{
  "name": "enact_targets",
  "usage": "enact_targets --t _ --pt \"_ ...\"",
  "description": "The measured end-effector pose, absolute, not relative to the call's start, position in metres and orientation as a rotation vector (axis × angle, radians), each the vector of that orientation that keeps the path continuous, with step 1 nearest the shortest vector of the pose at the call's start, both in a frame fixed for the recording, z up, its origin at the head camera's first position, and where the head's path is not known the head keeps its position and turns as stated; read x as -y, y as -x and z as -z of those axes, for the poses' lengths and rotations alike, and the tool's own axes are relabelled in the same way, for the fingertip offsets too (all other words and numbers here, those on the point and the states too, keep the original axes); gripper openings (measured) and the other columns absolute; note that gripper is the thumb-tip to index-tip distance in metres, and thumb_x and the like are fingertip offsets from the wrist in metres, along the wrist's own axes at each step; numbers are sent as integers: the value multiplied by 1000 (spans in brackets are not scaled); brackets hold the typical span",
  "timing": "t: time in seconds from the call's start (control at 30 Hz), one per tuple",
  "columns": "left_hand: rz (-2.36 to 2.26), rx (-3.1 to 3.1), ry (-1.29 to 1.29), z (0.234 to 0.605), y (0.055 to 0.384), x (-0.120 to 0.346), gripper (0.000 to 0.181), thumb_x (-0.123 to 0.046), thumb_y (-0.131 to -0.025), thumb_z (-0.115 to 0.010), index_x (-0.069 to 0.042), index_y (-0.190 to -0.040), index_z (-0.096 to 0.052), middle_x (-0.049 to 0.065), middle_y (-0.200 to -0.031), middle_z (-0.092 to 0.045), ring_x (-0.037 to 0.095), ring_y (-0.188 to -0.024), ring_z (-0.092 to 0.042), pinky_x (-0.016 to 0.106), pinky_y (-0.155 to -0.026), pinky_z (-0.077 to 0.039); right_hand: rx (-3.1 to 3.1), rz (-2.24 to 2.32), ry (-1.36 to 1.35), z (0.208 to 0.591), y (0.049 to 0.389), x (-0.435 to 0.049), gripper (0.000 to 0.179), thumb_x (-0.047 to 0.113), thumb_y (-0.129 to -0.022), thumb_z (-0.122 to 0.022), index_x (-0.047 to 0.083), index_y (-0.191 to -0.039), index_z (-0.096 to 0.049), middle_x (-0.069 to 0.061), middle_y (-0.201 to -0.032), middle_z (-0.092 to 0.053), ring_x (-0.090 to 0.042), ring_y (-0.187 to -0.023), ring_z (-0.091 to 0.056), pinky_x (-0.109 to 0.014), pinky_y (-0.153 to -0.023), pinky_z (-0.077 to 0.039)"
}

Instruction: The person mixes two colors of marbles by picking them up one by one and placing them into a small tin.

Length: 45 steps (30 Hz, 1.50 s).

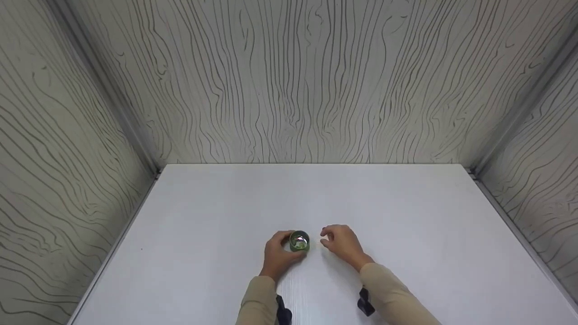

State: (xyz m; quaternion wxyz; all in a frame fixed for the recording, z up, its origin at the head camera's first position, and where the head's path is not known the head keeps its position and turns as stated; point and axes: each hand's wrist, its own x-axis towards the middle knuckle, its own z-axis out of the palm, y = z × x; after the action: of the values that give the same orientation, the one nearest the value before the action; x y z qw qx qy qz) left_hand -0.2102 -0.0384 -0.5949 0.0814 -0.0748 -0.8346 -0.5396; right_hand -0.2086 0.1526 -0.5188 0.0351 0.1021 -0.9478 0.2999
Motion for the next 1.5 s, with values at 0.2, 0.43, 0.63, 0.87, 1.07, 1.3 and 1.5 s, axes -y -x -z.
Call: enact_targets --t 0.2,0.43,0.63,0.87,1.07,1.3,1.5 --pt "1627 2497 217 593 210 38 54 -24 -66 -85 -13 -115 -65 -1 -111 -69 20 -112 -64 33 -104 -52 2924 -962 -222 517 207 -163 11 7 -81 -72 6 -92 -73 -4 -82 -69 -9 -72 -55 -22 -63 -50" --pt "1645 2502 192 591 210 38 54 -22 -65 -85 -13 -114 -65 -1 -111 -69 19 -113 -64 33 -106 -51 2946 -1056 -118 517 206 -174 11 8 -81 -71 6 -92 -73 -1 -73 -63 -9 -66 -49 -17 -55 -39" --pt "1642 2490 211 593 210 39 55 -22 -66 -85 -12 -115 -64 0 -112 -69 20 -113 -64 33 -104 -53 2958 -1045 -96 519 203 -180 11 9 -81 -72 6 -91 -74 0 -69 -59 -10 -65 -47 -18 -53 -35" --pt "1640 2494 218 595 209 39 57 -25 -65 -85 -12 -117 -63 1 -115 -68 21 -115 -64 34 -106 -51 2958 -1046 -100 522 198 -187 8 5 -79 -72 6 -87 -73 1 -67 -56 -10 -65 -45 -18 -54 -32" --pt "1634 2490 229 596 210 39 57 -23 -66 -85 -11 -116 -63 2 -114 -68 21 -115 -64 33 -105 -52 2985 -997 -81 526 192 -191 11 5 -77 -74 6 -88 -74 1 -67 -54 -10 -66 -44 -19 -54 -32" --pt "1654 2498 215 596 210 39 55 -22 -66 -85 -12 -115 -64 1 -113 -68 20 -114 -64 32 -104 -52 3018 -997 -29 530 188 -194 17 4 -76 -75 6 -93 -74 0 -72 -58 -11 -69 -46 -21 -59 -37" --pt "1681 2511 195 593 209 39 54 -21 -66 -85 -14 -116 -64 0 -114 -68 19 -114 -63 32 -105 -52 3019 -989 -37 536 186 -196 17 3 -75 -74 6 -91 -73 -1 -76 -62 -12 -71 -47 -22 -60 -38"
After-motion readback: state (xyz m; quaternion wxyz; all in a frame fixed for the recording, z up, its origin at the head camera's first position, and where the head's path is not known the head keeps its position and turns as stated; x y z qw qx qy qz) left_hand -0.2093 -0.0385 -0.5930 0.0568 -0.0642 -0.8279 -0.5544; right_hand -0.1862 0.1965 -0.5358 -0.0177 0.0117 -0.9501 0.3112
